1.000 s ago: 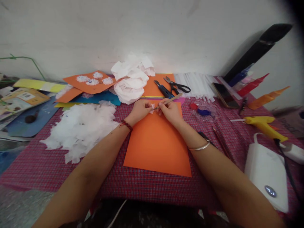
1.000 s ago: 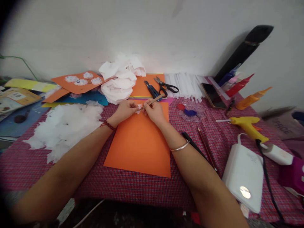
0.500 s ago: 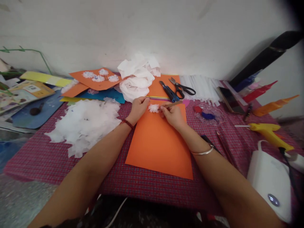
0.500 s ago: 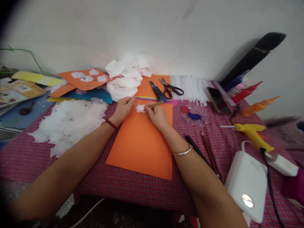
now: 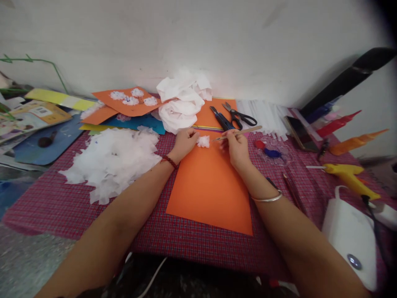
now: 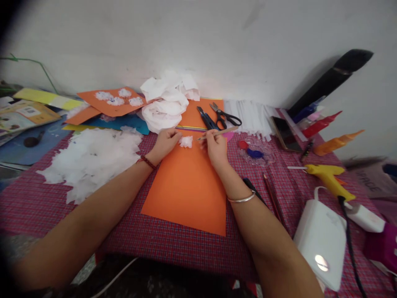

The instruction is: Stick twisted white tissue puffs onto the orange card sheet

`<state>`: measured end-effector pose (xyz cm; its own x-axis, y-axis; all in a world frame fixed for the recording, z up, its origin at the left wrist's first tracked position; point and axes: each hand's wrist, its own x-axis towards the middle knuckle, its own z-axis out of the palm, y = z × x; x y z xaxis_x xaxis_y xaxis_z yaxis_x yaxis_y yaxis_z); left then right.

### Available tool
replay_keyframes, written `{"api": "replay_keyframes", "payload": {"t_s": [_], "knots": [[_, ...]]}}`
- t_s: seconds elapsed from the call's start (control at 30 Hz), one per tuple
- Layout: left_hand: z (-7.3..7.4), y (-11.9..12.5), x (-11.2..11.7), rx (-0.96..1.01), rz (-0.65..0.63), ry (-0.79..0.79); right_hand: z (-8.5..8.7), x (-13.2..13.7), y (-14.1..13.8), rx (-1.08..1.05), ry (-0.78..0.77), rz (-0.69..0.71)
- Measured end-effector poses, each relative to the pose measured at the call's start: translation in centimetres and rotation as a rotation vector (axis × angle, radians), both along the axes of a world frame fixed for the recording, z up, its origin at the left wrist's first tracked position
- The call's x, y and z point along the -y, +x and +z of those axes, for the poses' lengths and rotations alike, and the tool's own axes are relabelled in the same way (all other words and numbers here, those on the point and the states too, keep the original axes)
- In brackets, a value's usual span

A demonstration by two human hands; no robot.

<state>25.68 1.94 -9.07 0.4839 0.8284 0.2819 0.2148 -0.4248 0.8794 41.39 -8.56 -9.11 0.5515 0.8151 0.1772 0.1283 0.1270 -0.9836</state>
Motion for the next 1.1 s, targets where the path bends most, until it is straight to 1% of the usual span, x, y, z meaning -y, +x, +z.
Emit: {"api": "replay_keyframes", "payload": {"t_s": [0.07,0.13,0.17,0.23,0.27,0.33,0.4,0.47,0.5,0.53,0.57,0.63,0.7,0.73,0.8,0.9,0.97,1.03,1.1], "knots": [[0.3,0.0,0.0,0.066,-0.001,-0.099,0.4,-0.1,0.2,-0.101,-0.017,-0.022],[1.2,0.0,-0.3,0.172,0.026,-0.291,0.7,-0.1,0.1,-0.105,-0.045,0.017],[2.0,-0.1,-0.6,0.227,0.049,-0.407,0.8,0.0,0.0,-0.094,-0.057,0.041],[4.0,-0.3,-1.5,0.303,0.087,-0.617,0.8,0.0,-0.1,-0.082,-0.081,0.081],[5.1,-0.5,-2.1,0.307,0.095,-0.630,0.7,0.1,-0.2,-0.084,-0.084,0.085],[7.4,-1.3,-3.3,0.235,0.049,-0.566,0.4,-0.1,0.0,-0.089,-0.075,0.077],[9.3,-2.8,-3.9,0.137,0.007,-0.514,-0.2,-0.3,0.3,-0.067,-0.046,0.064],[10.6,-5.0,-3.2,-0.111,-0.146,-0.357,-0.8,-0.6,0.6,-0.043,-0.020,0.078],[10.9,-6.4,-2.3,-0.241,-0.232,-0.272,-1.1,-0.8,0.7,-0.031,-0.009,0.090],[11.1,-7.8,-1.2,-0.372,-0.281,-0.198,-1.2,-0.9,0.8,-0.020,0.003,0.099],[11.1,-9.3,0.2,-0.490,-0.326,-0.106,-1.4,-0.9,0.9,-0.010,0.013,0.106],[10.6,-12.1,3.0,-0.726,-0.402,0.092,-1.5,-1.0,1.0,0.004,0.023,0.112],[9.6,-14.4,5.4,-0.896,-0.378,0.305,-1.6,-1.0,1.0,0.006,0.023,0.115],[9.0,-15.3,6.2,-0.969,-0.362,0.388,-1.6,-1.0,1.0,0.002,0.022,0.118],[7.6,-16.4,7.1,-1.061,-0.304,0.485,-1.7,-1.1,1.0,-0.009,0.028,0.122],[5.8,-16.8,7.1,-1.078,-0.229,0.534,-1.8,-1.1,1.0,-0.011,0.040,0.126],[5.0,-16.7,6.7,-1.045,-0.168,0.525,-1.8,-1.1,1.0,0.000,0.038,0.124],[4.8,-16.7,6.3,-0.977,-0.112,0.483,-1.7,-1.1,1.0,0.005,0.030,0.122],[5.0,-16.8,5.9,-0.866,-0.067,0.376,-1.6,-1.1,0.9,0.000,0.028,0.118]]}}
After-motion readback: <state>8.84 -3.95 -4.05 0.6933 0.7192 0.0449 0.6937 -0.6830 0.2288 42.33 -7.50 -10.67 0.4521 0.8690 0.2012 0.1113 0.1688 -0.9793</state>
